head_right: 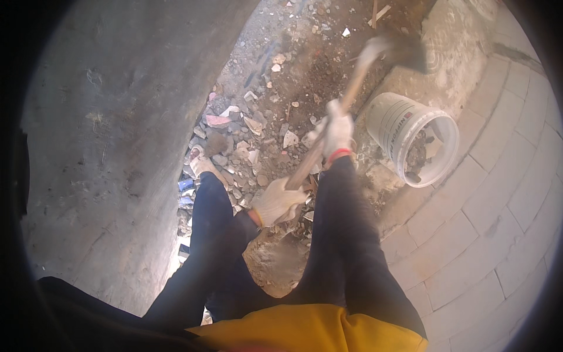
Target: The person uses a hoe to scrape and gather rubble and dirt from a narrow tiled corridor, then transfers the debris into a white bucket. The person repeatedly scoops material and deposits it into the bucket, then lifts the bucket to move it.
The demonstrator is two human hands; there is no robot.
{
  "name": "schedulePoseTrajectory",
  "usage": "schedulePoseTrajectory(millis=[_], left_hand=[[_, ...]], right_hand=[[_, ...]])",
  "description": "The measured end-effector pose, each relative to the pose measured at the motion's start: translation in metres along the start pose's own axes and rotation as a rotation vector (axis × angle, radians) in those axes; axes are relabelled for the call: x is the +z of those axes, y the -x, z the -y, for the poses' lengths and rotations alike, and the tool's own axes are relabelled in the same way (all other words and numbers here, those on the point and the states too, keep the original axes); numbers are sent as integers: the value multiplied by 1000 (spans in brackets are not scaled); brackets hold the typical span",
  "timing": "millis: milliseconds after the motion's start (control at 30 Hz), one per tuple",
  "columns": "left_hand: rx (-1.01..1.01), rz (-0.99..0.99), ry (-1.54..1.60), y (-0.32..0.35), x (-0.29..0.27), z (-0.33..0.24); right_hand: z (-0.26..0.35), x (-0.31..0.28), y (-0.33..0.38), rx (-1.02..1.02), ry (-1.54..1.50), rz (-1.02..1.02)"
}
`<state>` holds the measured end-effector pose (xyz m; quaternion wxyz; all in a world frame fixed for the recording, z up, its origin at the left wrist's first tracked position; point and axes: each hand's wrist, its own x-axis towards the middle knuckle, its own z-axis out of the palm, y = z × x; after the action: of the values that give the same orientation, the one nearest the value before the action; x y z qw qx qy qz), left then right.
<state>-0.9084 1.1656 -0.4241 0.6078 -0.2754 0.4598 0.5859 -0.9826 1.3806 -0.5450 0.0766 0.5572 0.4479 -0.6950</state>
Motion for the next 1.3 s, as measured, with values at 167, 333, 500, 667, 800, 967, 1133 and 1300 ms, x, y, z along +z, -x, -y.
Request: schedulePoseTrajectory(millis=[167, 333, 500, 667, 800, 967, 1133, 1300], left_hand=[[217, 238, -153, -72, 33, -93], [121, 92, -395, -81, -75, -91], [150, -293, -176, 4, -103, 46], [-101, -224, 361, 23, -36, 43], [27, -27, 136, 23, -2, -16], [318, 89, -216, -60, -7, -78], [174, 16, -252, -50, -73, -51], [-313, -343, 118, 79, -73, 54]], right_hand=[[143, -9, 7, -446, 15, -176], [57, 54, -22, -295, 121, -216], [-145, 108, -30, 358, 59, 10], [-81, 81, -1, 252, 143, 161], [36, 66, 34, 53, 33, 24], [126, 33, -6, -313, -103, -47], [13, 60, -47, -118, 143, -45], [-197, 76, 31, 345, 316, 85]])
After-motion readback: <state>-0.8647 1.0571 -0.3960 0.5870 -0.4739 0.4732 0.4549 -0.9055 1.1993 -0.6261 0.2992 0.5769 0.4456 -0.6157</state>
